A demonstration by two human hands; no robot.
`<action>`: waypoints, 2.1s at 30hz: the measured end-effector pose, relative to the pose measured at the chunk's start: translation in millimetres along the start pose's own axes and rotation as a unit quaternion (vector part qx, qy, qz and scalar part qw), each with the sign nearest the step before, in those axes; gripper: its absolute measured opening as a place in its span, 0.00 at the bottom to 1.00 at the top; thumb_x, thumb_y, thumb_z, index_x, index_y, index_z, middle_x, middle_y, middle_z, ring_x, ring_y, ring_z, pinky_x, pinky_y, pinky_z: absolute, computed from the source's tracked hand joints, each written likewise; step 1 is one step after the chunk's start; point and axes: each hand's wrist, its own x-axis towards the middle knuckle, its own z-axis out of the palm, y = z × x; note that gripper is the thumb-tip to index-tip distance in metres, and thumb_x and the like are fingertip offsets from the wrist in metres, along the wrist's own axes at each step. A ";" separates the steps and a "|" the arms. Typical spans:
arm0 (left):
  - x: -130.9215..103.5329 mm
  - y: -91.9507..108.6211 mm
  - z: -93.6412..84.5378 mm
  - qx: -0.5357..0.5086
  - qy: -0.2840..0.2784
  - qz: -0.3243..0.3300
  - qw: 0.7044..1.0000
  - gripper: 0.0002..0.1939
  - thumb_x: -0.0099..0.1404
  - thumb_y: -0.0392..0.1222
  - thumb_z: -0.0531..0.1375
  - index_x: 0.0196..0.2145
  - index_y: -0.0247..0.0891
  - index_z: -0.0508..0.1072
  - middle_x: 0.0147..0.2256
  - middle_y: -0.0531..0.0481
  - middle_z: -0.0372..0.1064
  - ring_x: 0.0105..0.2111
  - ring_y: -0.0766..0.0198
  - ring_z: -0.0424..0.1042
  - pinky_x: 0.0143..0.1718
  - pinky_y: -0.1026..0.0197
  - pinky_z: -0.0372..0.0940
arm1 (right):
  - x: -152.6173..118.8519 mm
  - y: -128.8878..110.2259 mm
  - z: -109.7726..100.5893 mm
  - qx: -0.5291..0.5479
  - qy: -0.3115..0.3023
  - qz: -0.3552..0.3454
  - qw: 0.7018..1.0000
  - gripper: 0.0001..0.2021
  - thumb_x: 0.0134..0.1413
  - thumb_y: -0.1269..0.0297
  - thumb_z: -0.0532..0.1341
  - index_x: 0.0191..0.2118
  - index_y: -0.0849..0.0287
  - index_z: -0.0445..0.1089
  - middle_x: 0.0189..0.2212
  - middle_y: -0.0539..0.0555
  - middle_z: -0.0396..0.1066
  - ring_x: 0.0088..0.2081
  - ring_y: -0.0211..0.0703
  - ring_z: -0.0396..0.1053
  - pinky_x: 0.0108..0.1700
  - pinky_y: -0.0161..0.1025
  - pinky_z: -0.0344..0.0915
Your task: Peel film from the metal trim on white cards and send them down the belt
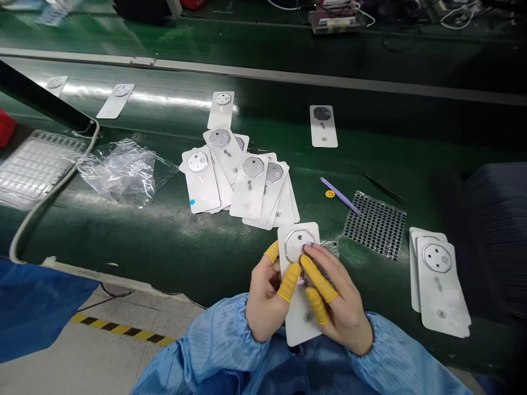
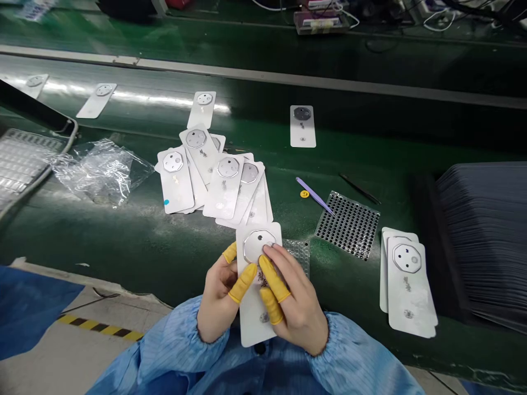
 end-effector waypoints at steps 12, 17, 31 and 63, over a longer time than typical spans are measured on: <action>4.4 12.0 -3.1 0.022 0.067 0.009 0.998 0.10 0.55 0.40 0.68 0.34 0.33 0.76 0.29 0.47 0.76 0.24 0.64 0.74 0.25 0.66 0.71 | -1.6 -13.0 8.5 0.227 0.201 0.281 0.911 0.21 0.50 0.73 0.66 0.51 0.52 0.70 0.36 0.51 0.78 0.33 0.44 0.78 0.31 0.38 0.79; 5.2 13.2 -5.2 0.042 0.054 0.013 0.998 0.09 0.54 0.40 0.68 0.33 0.33 0.76 0.29 0.45 0.77 0.24 0.61 0.75 0.25 0.64 0.71 | -0.4 -20.3 7.1 0.159 0.224 0.245 0.930 0.16 0.48 0.73 0.67 0.45 0.52 0.74 0.36 0.51 0.78 0.31 0.46 0.78 0.29 0.38 0.80; 16.3 16.6 -19.4 0.074 0.004 -0.052 0.996 0.12 0.54 0.43 0.69 0.31 0.31 0.75 0.28 0.45 0.76 0.25 0.61 0.75 0.26 0.64 0.71 | -1.2 -16.1 14.6 0.179 0.220 0.264 0.922 0.16 0.48 0.73 0.66 0.44 0.53 0.75 0.37 0.50 0.78 0.32 0.45 0.78 0.31 0.36 0.79; 20.7 18.1 -89.0 0.257 0.052 0.039 0.964 0.24 0.60 0.43 0.63 0.54 0.38 0.69 0.50 0.42 0.71 0.51 0.49 0.71 0.50 0.51 0.69 | -30.7 28.4 -2.5 0.021 0.044 0.149 0.988 0.19 0.56 0.76 0.59 0.53 0.56 0.67 0.57 0.58 0.64 0.60 0.52 0.61 0.61 0.57 0.61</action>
